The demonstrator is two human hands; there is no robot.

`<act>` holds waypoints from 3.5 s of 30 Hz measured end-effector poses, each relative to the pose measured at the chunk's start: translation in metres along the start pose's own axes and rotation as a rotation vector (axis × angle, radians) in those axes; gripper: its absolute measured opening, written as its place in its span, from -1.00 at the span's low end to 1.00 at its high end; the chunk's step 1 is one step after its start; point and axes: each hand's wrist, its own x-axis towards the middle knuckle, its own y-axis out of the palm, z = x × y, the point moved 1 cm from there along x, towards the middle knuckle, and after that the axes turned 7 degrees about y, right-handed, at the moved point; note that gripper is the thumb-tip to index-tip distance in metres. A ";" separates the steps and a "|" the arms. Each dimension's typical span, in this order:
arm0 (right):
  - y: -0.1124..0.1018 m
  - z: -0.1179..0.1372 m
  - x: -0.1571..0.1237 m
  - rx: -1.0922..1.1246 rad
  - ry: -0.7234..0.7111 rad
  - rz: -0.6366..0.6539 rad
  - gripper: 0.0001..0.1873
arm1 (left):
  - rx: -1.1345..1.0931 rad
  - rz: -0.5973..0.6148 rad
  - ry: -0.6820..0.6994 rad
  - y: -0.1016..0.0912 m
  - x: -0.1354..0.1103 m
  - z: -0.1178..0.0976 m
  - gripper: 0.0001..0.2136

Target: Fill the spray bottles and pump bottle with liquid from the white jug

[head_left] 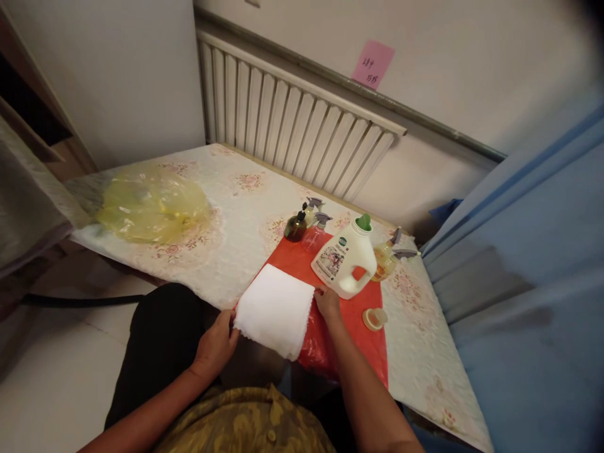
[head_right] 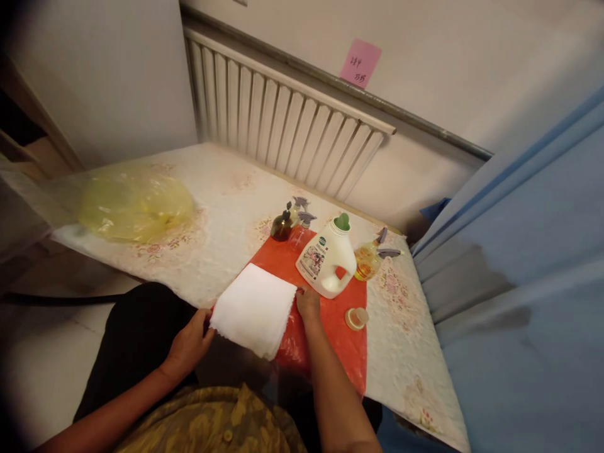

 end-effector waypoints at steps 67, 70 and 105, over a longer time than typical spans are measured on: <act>0.026 -0.004 0.008 -0.076 -0.074 -0.006 -0.86 | -0.166 -0.250 0.041 0.023 0.004 0.022 -0.92; 0.026 -0.005 0.008 -0.063 -0.076 -0.002 -0.85 | -0.207 -0.277 0.072 0.025 0.004 0.024 -0.87; 0.017 0.011 -0.150 -0.513 -0.844 0.185 -0.89 | -0.217 -0.211 0.039 0.023 0.003 0.022 -0.87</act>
